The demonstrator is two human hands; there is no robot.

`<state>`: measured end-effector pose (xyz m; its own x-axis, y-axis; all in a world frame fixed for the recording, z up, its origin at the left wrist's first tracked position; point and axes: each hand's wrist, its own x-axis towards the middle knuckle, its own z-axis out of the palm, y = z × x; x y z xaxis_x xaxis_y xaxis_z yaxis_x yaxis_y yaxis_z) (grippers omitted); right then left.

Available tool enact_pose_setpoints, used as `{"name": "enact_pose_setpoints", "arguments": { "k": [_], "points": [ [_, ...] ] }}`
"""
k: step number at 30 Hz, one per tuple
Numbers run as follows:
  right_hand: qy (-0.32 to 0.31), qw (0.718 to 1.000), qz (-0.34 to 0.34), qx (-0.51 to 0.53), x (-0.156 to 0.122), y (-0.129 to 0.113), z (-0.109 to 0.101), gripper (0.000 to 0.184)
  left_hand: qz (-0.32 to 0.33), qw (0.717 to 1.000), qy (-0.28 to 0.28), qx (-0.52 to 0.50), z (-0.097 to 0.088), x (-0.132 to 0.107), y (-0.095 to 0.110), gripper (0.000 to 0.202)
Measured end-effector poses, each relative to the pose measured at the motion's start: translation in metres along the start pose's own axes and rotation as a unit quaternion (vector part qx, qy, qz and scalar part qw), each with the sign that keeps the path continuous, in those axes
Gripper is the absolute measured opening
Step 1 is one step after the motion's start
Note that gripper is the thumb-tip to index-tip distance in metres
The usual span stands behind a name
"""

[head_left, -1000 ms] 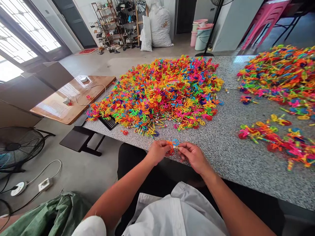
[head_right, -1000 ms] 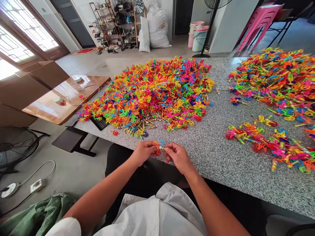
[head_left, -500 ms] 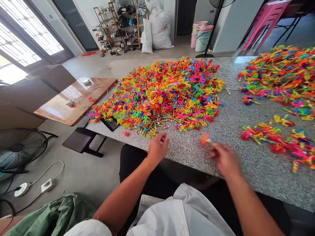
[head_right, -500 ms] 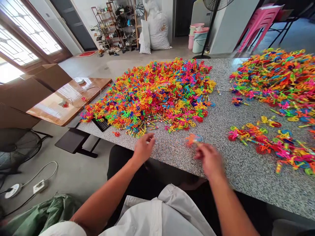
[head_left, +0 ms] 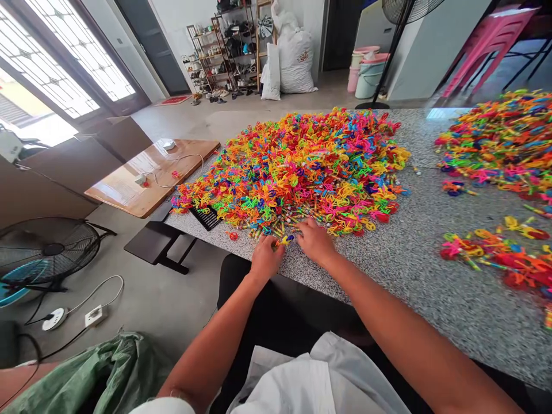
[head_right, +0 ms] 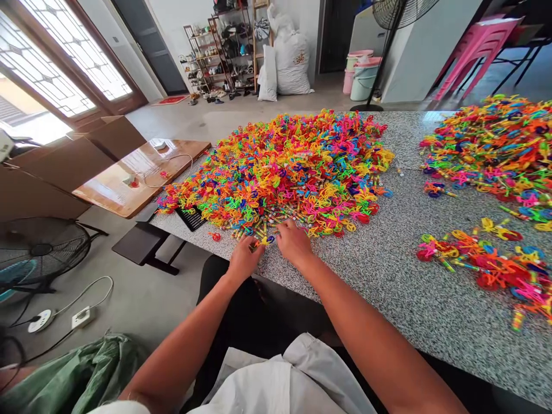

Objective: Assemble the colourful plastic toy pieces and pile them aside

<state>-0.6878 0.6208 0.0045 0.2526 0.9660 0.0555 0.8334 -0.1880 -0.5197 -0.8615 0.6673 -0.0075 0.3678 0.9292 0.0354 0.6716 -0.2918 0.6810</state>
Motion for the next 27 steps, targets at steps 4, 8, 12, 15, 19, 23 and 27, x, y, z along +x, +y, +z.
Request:
{"name": "enact_pose_setpoints", "arguments": {
  "k": [4,8,12,15,19,23,27],
  "points": [
    [-0.065,0.989,0.012,-0.134,0.028,-0.005,0.0,0.031,-0.117,0.951,-0.053,-0.283,-0.008,0.001,-0.005,0.025],
    [-0.035,0.997,0.051,-0.052,0.024,0.011,-0.002,0.02,-0.205,0.853,-0.095,-0.47,-0.012,0.0,-0.002,0.036],
    [0.0,0.965,0.098,0.245,-0.012,0.023,0.0,0.022,-0.224,0.817,-0.106,-0.521,-0.009,-0.004,0.011,0.041],
    [-0.022,0.917,0.112,0.382,-0.046,0.023,0.001,0.027,-0.204,0.817,-0.141,-0.52,-0.002,-0.009,0.024,0.041],
    [-0.051,0.897,0.092,0.43,-0.075,0.02,0.0,0.027,-0.185,0.821,-0.171,-0.512,0.005,-0.015,0.037,0.042],
    [0.095,0.877,0.131,0.453,-0.082,0.024,0.002,0.025,-0.189,0.821,-0.185,-0.507,0.009,-0.019,0.041,0.042],
    [0.105,0.782,0.155,0.595,-0.085,0.023,0.007,0.024,-0.197,0.812,-0.202,-0.51,0.012,-0.023,0.045,0.042]
  ]
}}
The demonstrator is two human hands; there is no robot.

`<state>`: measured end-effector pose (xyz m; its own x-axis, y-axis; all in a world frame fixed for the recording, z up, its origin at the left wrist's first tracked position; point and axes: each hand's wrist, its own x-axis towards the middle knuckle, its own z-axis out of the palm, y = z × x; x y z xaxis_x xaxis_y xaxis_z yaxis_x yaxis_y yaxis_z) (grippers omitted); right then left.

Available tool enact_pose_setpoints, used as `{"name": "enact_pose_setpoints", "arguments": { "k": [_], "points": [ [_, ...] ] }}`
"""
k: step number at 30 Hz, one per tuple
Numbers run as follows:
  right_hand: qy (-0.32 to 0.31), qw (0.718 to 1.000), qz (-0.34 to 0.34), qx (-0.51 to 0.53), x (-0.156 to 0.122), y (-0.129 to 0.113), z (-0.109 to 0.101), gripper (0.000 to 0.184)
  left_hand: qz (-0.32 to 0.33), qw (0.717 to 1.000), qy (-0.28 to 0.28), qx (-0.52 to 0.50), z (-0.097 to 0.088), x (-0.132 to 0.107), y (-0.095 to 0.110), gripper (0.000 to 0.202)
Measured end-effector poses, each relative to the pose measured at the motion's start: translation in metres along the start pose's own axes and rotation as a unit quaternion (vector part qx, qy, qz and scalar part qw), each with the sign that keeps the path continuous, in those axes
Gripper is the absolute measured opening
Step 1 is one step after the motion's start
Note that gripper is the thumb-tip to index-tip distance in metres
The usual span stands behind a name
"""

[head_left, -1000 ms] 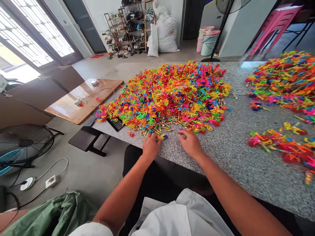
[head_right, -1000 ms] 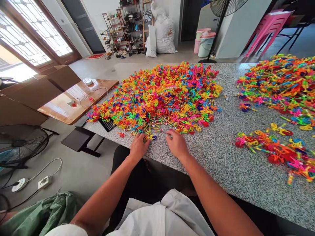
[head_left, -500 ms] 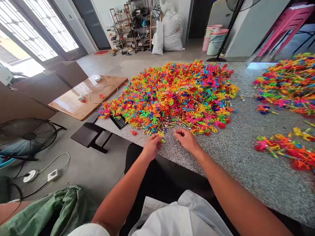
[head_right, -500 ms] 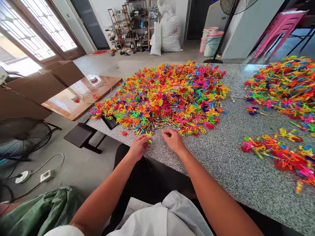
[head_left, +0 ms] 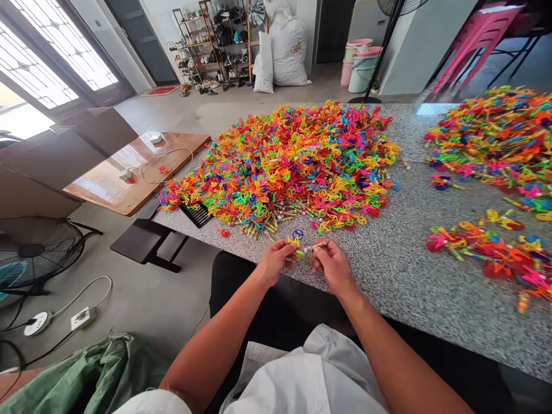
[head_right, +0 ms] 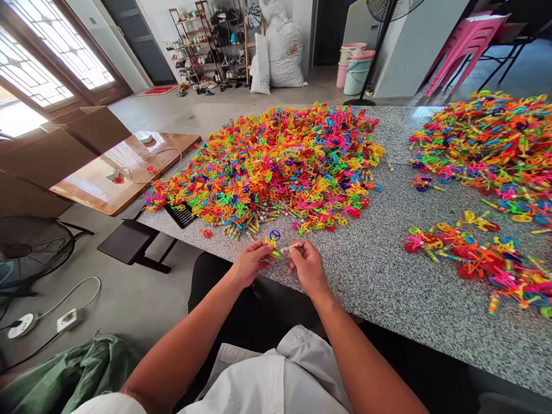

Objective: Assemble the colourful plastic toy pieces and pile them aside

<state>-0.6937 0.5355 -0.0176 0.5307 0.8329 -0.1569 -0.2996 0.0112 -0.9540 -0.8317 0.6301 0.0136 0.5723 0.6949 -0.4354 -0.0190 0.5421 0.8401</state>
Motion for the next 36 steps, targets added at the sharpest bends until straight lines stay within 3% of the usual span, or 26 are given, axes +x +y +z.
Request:
{"name": "enact_pose_setpoints", "arguments": {
  "k": [3,11,17,23,29,32,34,36],
  "points": [
    [-0.022,0.998,0.027,0.06,-0.004,-0.001,0.005,0.026,0.001,1.0,-0.006,-0.005,0.004,-0.001,-0.002,0.042],
    [-0.008,0.98,0.096,0.175,-0.007,-0.008,0.004,0.028,-0.006,0.999,-0.044,-0.022,0.006,-0.004,-0.002,0.039],
    [-0.05,0.976,0.097,0.186,-0.012,-0.006,-0.001,0.025,-0.084,0.993,-0.057,-0.063,0.004,-0.002,-0.002,0.025],
    [-0.081,0.989,0.043,0.114,-0.014,-0.006,-0.011,0.027,-0.095,0.993,-0.065,-0.004,0.004,-0.008,0.004,0.024],
    [-0.071,0.993,-0.035,-0.082,-0.014,-0.01,-0.018,0.023,0.0,0.982,-0.006,0.187,0.021,-0.003,-0.01,0.021],
    [-0.002,0.991,-0.03,-0.13,-0.008,-0.014,-0.039,0.023,0.055,0.957,0.008,0.283,0.02,0.007,-0.012,0.013],
    [0.127,0.985,-0.054,-0.101,0.0,-0.021,-0.073,0.023,0.124,0.931,0.047,0.34,0.007,0.014,-0.005,0.016],
    [0.299,0.948,-0.109,-0.022,0.011,-0.03,-0.117,0.019,0.21,0.873,0.129,0.42,-0.015,0.02,0.006,0.026]
  ]
}}
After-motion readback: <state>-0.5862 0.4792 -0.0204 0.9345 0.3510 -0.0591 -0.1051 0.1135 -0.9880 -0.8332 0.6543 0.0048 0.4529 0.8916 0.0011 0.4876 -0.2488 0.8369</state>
